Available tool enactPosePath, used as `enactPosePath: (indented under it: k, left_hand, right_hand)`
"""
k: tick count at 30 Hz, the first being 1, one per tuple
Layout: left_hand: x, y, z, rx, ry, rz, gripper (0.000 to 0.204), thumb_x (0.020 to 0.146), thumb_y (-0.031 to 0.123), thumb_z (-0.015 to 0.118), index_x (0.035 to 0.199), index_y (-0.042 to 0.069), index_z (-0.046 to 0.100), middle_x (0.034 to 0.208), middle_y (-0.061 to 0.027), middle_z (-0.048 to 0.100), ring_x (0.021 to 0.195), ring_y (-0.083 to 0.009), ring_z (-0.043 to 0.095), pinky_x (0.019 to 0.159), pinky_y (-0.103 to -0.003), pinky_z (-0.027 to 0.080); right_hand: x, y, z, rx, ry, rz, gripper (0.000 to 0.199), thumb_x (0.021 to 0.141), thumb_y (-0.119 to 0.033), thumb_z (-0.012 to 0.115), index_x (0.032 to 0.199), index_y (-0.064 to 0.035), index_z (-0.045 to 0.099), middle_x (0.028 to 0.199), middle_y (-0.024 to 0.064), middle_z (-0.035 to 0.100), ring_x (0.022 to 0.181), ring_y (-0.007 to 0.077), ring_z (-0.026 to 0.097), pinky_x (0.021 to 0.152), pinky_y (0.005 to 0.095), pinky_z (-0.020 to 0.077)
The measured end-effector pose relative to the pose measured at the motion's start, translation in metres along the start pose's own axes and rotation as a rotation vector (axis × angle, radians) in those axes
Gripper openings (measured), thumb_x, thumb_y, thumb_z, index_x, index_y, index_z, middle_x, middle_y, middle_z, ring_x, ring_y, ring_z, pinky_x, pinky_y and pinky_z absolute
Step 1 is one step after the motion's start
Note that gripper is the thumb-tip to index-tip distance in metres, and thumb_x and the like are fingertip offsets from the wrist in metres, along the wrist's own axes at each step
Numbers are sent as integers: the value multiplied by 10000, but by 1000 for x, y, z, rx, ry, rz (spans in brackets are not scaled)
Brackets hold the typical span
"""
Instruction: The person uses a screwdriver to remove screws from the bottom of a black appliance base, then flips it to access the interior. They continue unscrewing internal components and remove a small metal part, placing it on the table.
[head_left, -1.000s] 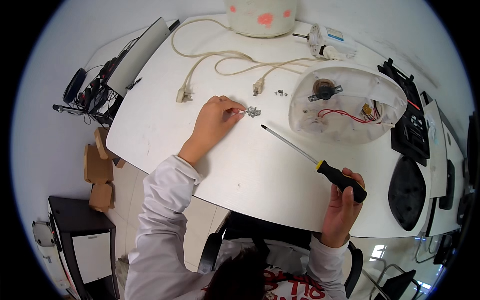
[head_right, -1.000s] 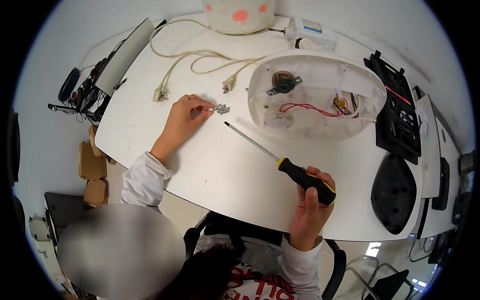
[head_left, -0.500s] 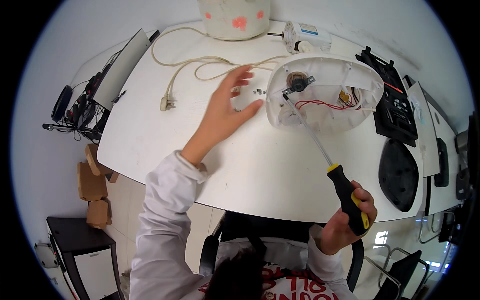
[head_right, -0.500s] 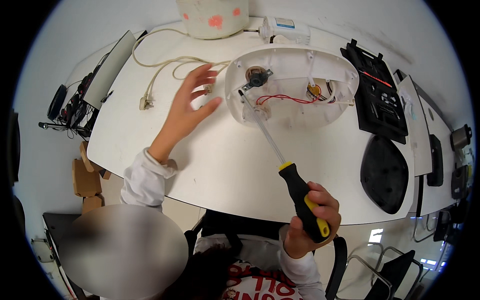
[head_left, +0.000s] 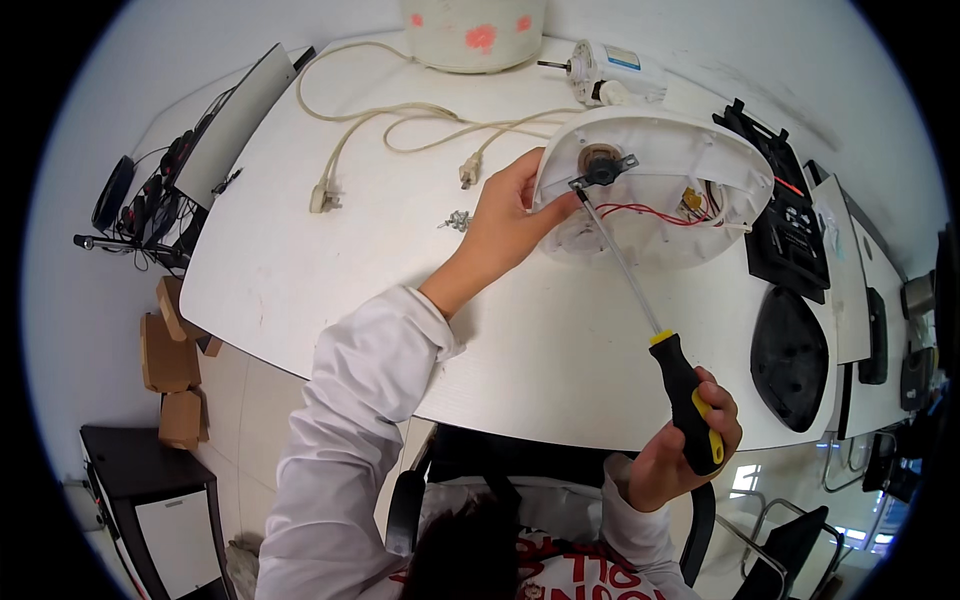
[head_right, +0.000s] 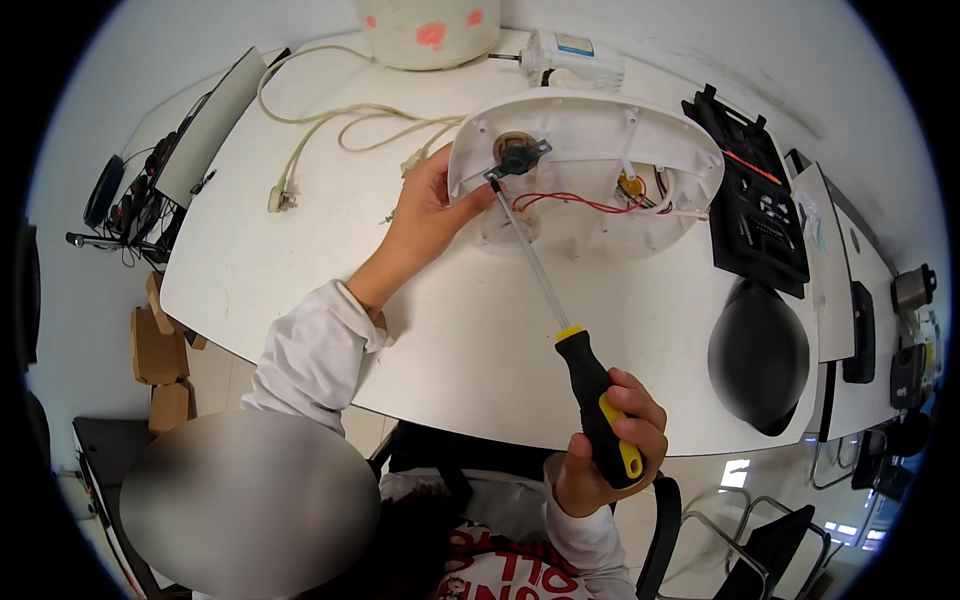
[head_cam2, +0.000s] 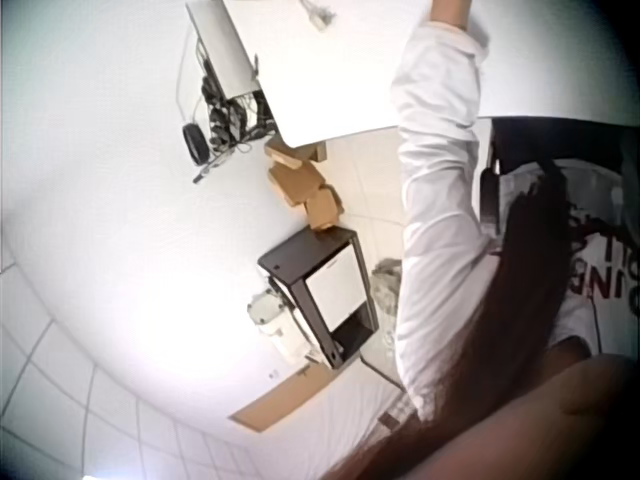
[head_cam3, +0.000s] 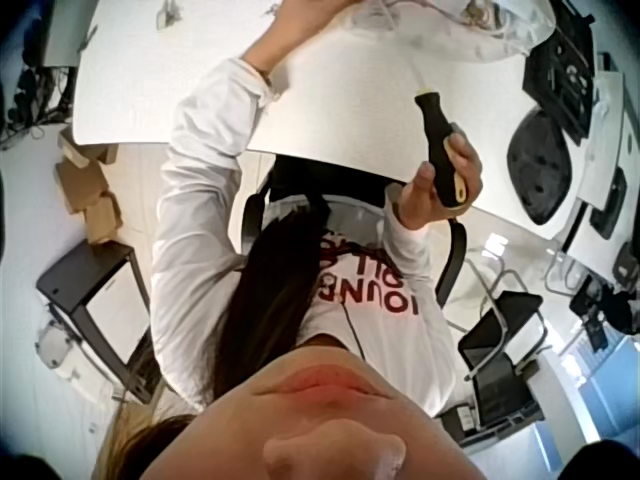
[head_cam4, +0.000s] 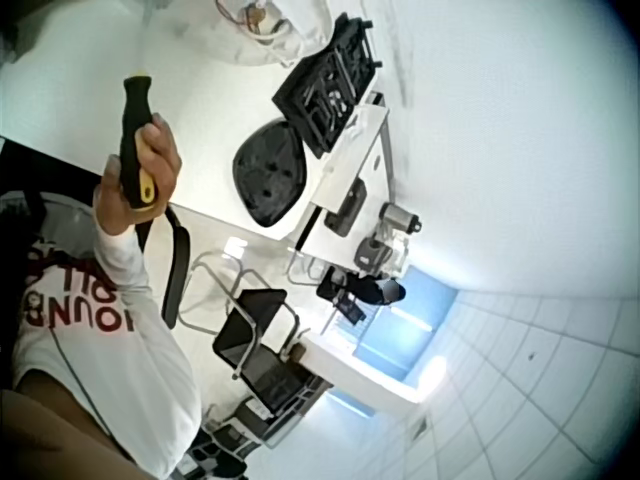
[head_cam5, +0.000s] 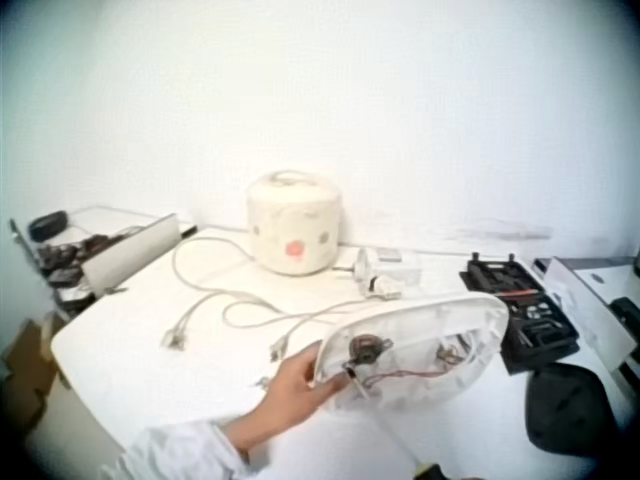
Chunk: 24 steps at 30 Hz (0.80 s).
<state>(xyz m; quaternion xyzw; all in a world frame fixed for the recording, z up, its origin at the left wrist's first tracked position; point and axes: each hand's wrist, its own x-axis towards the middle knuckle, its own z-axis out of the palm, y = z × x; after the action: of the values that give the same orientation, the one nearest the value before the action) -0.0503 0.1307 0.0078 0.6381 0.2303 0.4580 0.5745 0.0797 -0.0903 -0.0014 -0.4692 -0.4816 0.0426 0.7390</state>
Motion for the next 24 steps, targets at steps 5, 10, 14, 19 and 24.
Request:
enactPosePath:
  k: [5, 10, 14, 19, 24]
  left_hand:
    - [0, -5, 0, 73, 39, 29, 330, 834, 2, 616, 1152, 3, 529, 1049, -20, 596, 957, -86, 533, 871, -250, 422]
    - [0, -6, 0, 72, 50, 20, 283, 837, 16, 621, 1110, 8, 549, 1006, -18, 612, 910, -77, 547, 835, -241, 437]
    - [-1, -5, 2, 43, 57, 29, 254, 837, 8, 614, 1085, 10, 562, 975, -16, 622, 880, -72, 555, 810, -236, 447]
    - [0, -3, 4, 81, 85, 4, 225, 834, -5, 609, 1057, 7, 576, 938, -13, 631, 844, -66, 564, 786, -234, 458]
    - [-1, -2, 5, 72, 94, -7, 224, 833, -17, 601, 1055, 7, 577, 933, -14, 631, 842, -67, 567, 789, -233, 459]
  right_hand:
    - [0, 0, 0, -23, -16, 0, 390, 787, -291, 715, 1038, -129, 464, 1066, 89, 547, 1063, 323, 542, 953, 436, 448]
    - [0, 1, -1, -15, -40, -43, 390, 777, -253, 728, 1036, -128, 464, 1067, 88, 546, 1058, 322, 541, 927, 431, 458]
    - [3, -10, -6, -156, -292, -192, 382, 671, -96, 796, 955, -154, 546, 1060, 44, 586, 1036, 311, 554, 850, 393, 502]
    - [1, -21, 4, -336, -452, -368, 321, 686, -50, 765, 938, -183, 619, 1039, -3, 624, 1001, 241, 596, 753, 286, 561]
    - [1, -22, 4, -356, -501, -418, 303, 690, -55, 761, 926, -186, 623, 1048, -10, 625, 1007, 235, 600, 746, 280, 563]
